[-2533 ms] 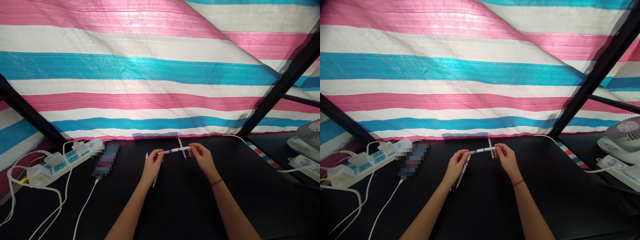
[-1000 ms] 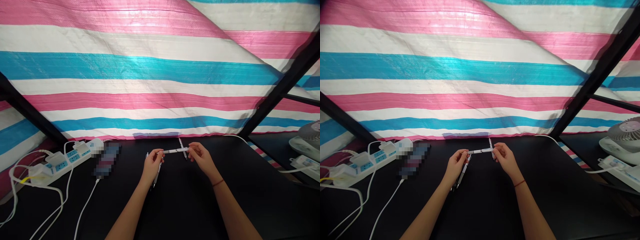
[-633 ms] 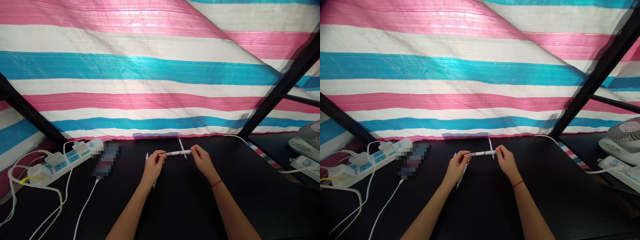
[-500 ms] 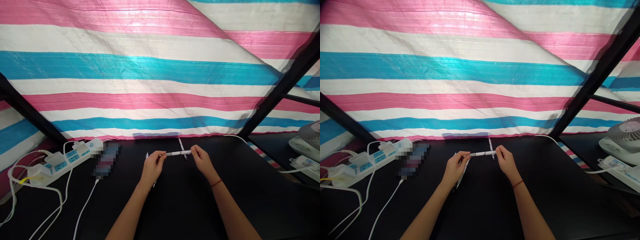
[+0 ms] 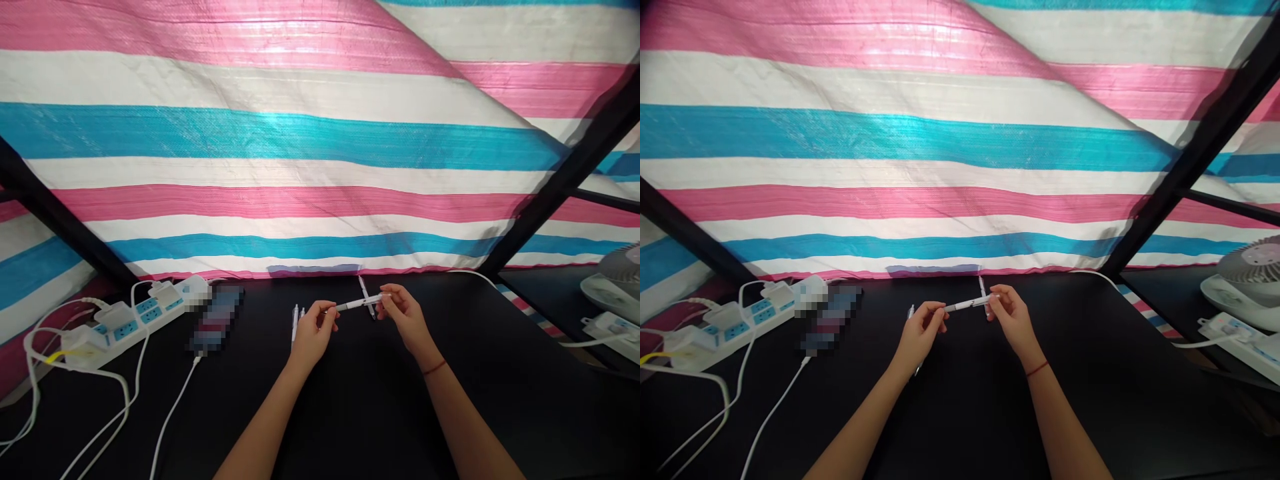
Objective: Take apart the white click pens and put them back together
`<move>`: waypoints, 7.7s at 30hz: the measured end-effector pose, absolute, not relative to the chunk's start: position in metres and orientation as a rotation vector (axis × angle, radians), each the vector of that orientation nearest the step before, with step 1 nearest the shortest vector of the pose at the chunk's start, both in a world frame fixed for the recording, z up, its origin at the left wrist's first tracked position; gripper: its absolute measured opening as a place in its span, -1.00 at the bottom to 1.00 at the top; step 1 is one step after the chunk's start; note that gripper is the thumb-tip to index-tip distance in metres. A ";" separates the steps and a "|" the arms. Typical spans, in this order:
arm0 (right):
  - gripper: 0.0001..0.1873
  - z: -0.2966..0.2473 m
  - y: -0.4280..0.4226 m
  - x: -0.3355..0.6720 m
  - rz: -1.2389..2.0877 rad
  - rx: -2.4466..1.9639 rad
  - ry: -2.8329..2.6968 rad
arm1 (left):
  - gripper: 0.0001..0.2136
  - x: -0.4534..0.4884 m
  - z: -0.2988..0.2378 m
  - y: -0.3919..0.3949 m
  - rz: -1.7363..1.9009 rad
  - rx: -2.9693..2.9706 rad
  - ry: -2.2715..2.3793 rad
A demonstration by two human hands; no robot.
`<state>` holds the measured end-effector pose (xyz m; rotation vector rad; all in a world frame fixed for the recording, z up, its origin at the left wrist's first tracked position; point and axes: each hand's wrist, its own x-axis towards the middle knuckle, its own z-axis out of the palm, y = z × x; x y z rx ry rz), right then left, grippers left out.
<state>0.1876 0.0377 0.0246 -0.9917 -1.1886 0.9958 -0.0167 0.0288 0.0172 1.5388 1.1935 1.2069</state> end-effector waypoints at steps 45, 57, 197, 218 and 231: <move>-0.66 0.014 0.036 0.176 0.975 -1.092 -1.319 | -0.73 0.021 -0.003 0.000 0.721 1.570 0.827; -0.70 0.013 0.036 0.176 0.953 -1.064 -1.336 | -0.76 0.022 -0.004 0.000 0.720 1.617 0.820; -0.73 0.012 0.042 0.183 0.947 -1.081 -1.306 | -0.75 -0.018 0.019 0.027 0.972 2.070 1.352; -0.51 0.006 0.047 0.195 0.924 -1.317 -1.289 | -0.80 -0.022 0.014 0.029 1.177 2.081 1.374; -0.55 0.012 0.046 0.196 1.012 -1.267 -1.266 | -0.78 -0.021 0.022 0.028 1.154 2.041 1.372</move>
